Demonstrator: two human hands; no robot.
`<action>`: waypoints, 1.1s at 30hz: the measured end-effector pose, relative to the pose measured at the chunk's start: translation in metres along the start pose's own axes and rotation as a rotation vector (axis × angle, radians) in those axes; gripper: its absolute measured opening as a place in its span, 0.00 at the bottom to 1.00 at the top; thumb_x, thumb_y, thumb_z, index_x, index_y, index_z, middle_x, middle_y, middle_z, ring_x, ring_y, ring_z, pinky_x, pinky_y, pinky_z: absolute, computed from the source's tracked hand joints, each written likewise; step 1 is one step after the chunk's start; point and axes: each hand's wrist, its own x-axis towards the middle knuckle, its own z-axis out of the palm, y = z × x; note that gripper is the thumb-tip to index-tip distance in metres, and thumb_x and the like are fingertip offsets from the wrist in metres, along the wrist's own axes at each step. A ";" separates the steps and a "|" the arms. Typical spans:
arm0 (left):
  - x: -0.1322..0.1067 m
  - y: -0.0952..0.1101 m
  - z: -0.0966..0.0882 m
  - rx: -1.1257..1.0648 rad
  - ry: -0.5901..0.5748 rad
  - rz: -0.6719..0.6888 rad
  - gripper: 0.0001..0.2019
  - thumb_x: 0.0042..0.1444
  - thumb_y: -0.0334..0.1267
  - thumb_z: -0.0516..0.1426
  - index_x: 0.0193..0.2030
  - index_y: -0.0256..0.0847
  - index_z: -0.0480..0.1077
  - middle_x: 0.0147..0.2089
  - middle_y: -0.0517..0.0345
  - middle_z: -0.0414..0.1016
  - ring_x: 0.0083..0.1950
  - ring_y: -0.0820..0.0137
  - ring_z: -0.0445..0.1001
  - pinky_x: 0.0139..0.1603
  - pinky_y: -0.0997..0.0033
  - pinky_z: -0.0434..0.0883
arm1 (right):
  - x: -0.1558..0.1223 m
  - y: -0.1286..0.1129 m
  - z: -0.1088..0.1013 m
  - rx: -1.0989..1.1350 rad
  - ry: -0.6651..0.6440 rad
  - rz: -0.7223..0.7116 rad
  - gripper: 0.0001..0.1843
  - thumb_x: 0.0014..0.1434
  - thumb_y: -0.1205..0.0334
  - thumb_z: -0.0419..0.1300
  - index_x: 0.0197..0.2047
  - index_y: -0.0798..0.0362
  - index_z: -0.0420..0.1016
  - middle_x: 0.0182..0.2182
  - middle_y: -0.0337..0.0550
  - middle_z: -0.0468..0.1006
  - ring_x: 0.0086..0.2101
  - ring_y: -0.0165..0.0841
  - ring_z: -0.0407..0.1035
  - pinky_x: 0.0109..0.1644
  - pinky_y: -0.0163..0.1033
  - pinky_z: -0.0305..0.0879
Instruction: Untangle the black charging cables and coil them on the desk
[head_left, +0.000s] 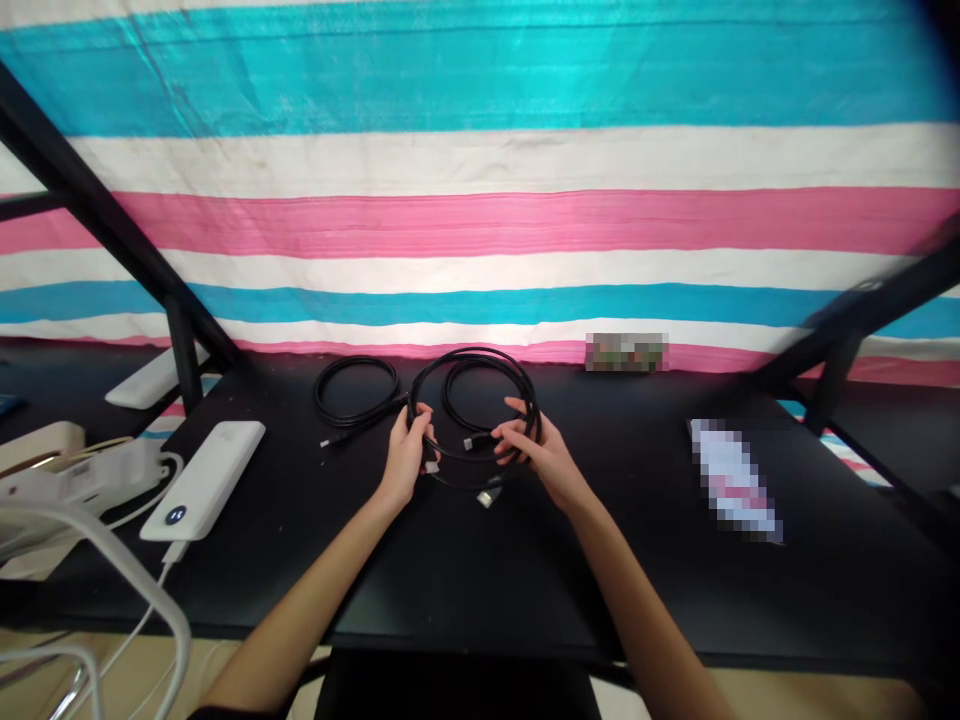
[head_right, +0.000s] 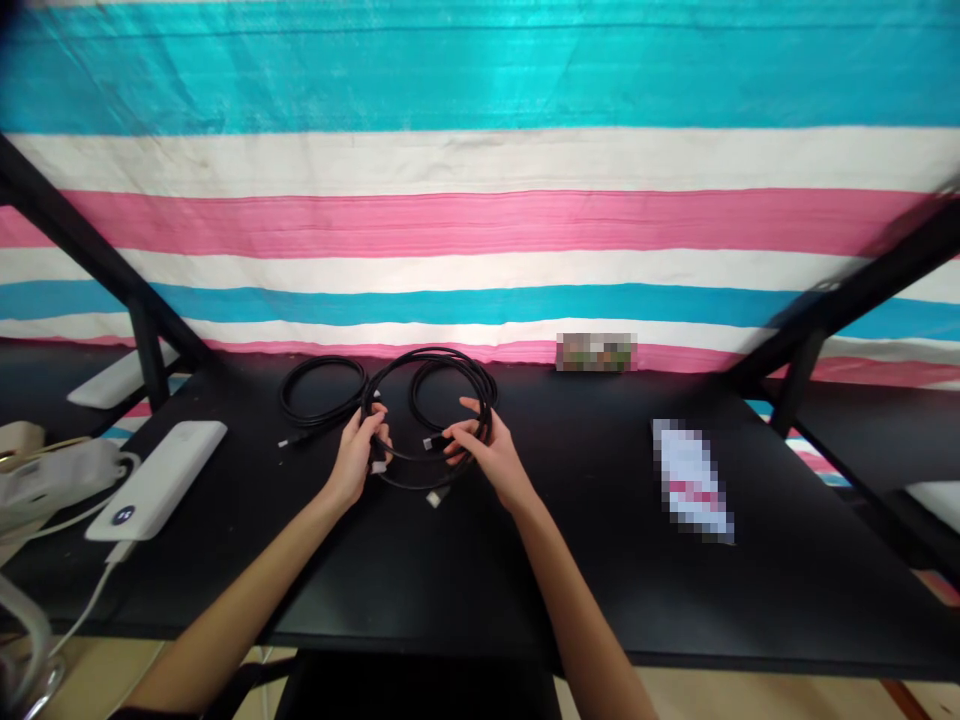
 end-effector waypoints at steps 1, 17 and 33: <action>0.000 0.002 0.000 0.005 -0.002 -0.007 0.13 0.52 0.47 0.56 0.39 0.42 0.61 0.21 0.71 0.59 0.15 0.79 0.61 0.14 0.82 0.57 | 0.000 0.003 0.001 -0.025 -0.001 0.016 0.30 0.47 0.56 0.68 0.52 0.53 0.65 0.28 0.39 0.79 0.25 0.32 0.74 0.25 0.34 0.70; -0.011 0.022 -0.008 0.102 -0.532 -0.002 0.27 0.51 0.43 0.62 0.53 0.43 0.54 0.27 0.68 0.67 0.17 0.78 0.68 0.15 0.81 0.58 | 0.006 0.001 -0.007 0.197 0.233 0.024 0.19 0.49 0.59 0.61 0.45 0.53 0.67 0.19 0.29 0.70 0.11 0.23 0.57 0.13 0.35 0.67; -0.003 0.003 -0.005 0.296 -0.429 0.170 0.22 0.51 0.39 0.62 0.50 0.43 0.57 0.34 0.65 0.63 0.24 0.80 0.63 0.24 0.78 0.65 | 0.002 -0.005 -0.006 0.201 0.221 -0.111 0.15 0.48 0.56 0.64 0.38 0.51 0.68 0.12 0.23 0.58 0.10 0.23 0.54 0.12 0.29 0.57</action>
